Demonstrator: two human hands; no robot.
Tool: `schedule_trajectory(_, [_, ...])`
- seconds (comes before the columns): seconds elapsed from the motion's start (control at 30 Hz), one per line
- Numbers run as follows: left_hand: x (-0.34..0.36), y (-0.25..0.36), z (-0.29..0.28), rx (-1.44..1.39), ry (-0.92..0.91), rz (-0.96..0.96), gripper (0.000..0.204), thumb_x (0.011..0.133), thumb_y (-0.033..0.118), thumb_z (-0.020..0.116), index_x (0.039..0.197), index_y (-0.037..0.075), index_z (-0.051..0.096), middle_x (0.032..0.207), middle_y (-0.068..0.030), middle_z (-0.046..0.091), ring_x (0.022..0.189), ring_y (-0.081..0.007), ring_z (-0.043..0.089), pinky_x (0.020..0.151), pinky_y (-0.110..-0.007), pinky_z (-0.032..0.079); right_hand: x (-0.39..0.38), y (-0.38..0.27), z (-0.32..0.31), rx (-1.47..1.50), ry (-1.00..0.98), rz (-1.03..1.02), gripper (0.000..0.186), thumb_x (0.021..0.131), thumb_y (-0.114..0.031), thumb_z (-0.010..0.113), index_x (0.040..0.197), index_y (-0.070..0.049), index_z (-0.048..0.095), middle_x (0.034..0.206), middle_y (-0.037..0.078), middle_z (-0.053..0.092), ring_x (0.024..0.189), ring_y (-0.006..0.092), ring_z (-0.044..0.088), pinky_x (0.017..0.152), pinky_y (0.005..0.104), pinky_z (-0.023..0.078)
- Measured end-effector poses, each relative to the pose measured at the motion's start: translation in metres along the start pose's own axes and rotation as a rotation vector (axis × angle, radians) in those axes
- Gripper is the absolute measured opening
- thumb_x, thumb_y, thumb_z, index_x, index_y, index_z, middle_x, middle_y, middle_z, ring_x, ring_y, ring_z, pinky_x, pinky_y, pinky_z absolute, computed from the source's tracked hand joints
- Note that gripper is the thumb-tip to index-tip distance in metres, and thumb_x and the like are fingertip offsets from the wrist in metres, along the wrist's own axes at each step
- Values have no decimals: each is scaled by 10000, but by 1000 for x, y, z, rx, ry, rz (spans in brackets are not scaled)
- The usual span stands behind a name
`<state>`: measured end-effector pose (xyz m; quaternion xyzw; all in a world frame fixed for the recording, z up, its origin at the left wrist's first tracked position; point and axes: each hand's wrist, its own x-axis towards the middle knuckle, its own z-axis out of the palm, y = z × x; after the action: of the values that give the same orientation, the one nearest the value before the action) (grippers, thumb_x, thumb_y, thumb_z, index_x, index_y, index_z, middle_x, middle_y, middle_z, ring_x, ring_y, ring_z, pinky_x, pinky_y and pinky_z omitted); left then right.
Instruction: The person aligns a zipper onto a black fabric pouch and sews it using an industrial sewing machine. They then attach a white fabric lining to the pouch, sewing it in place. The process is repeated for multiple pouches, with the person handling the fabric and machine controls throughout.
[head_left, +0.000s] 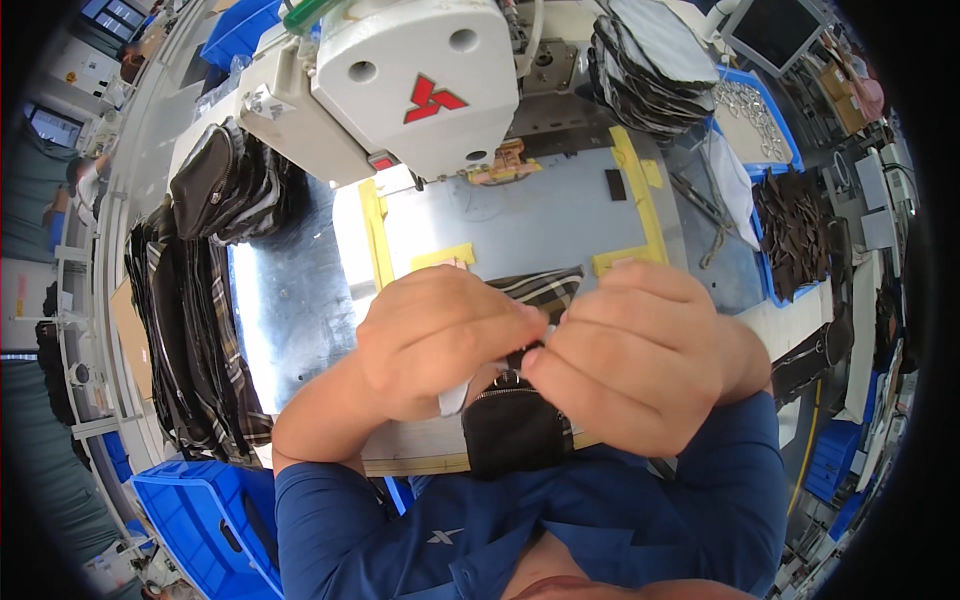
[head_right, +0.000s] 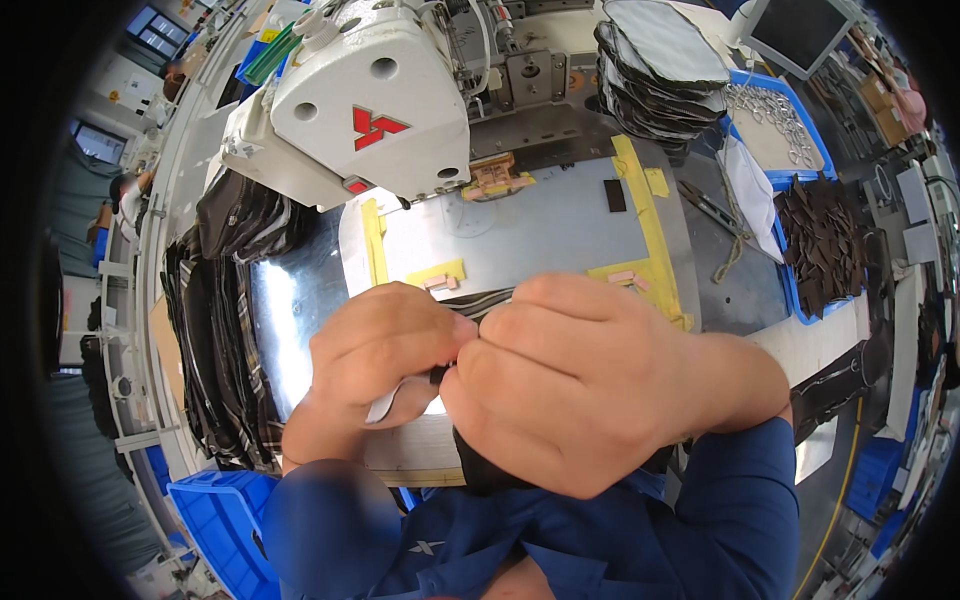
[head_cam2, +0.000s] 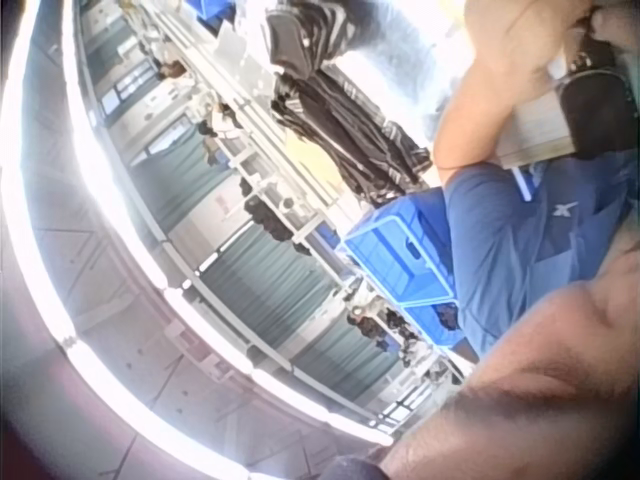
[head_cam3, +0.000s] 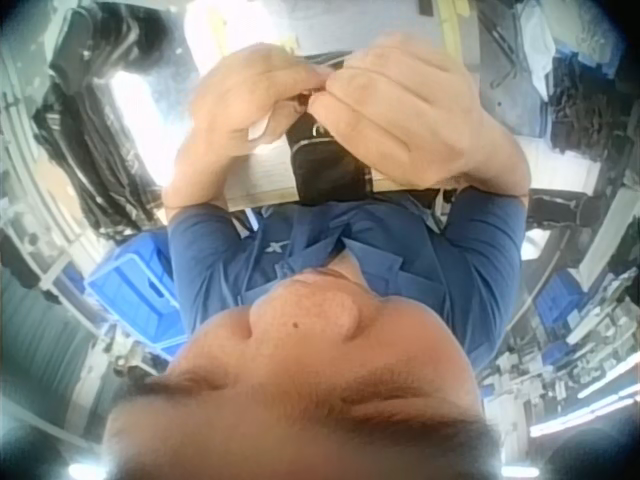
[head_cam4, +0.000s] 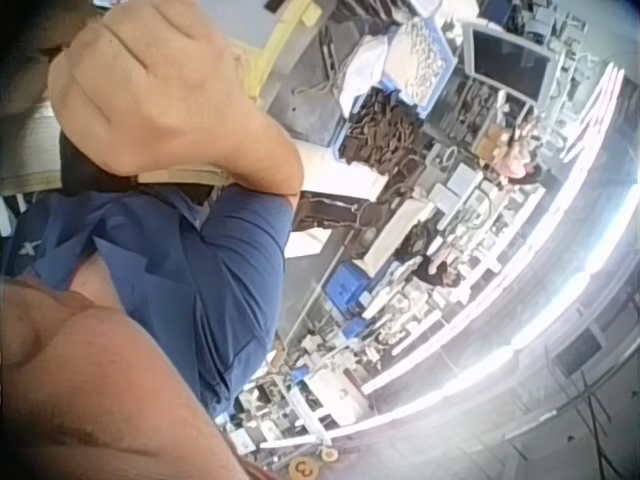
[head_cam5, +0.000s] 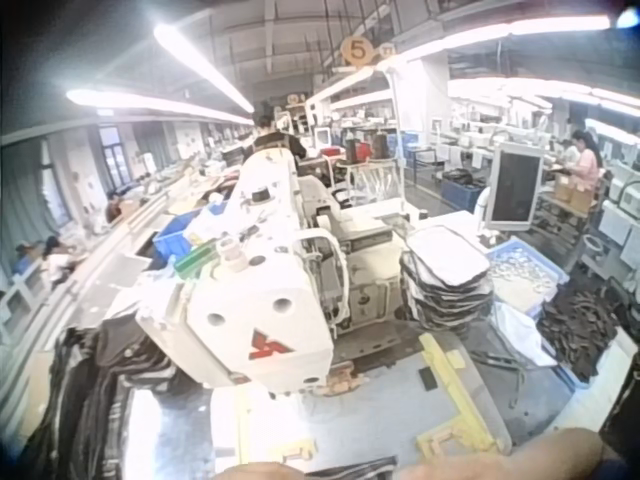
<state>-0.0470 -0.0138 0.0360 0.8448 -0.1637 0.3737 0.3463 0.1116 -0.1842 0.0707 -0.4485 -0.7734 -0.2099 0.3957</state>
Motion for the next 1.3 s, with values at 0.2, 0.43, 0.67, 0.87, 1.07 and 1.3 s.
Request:
schedule_trajectory(0.2, [0,-7,1,11,-60,-122,351,716,-24,820,1059,51,815,889,-109,787,766,-276,761,644,-356,588,-5,3,3,-20,-54,95,184,766,-70,790,931,-4,744,886,87,680,733,225,653,640,352,530])
schedule_trajectory(0.43, [7,-31,15,-421,111,-945,191,921,94,877,1055,-24,809,910,-31,799,821,-79,693,744,-264,554,-24,48,37,759,61,1054,249,938,-157,843,1111,11,781,968,56,779,869,131,714,757,321,565])
schedule_trajectory(0.67, [-3,-78,46,-836,275,-1161,277,952,82,832,1164,-74,743,1051,-124,796,898,-175,745,803,-331,598,-70,65,66,809,91,1392,209,1016,-152,757,1112,33,777,968,57,783,827,112,701,732,303,562])
schedule_trajectory(0.87, [-31,-78,50,289,-49,-894,671,878,357,904,1351,-50,658,1215,-226,738,1055,-348,740,920,-438,587,-80,80,76,196,-326,1401,355,971,-283,791,945,70,757,891,238,753,816,337,743,783,423,579])
schedule_trajectory(1.07, [-54,-68,33,586,-457,-181,1011,846,631,829,1546,-27,514,1528,-247,576,1428,-407,548,1209,-532,414,-69,84,80,-47,-484,1213,401,947,-326,793,936,73,763,918,288,748,939,485,730,859,522,578])
schedule_trajectory(1.3, [-38,-68,47,639,-547,-305,1140,800,775,762,1524,-74,529,1535,-240,581,1403,-393,574,1167,-496,433,-78,106,78,-95,-477,1121,440,896,-341,833,876,89,742,834,289,719,861,486,719,790,513,566])
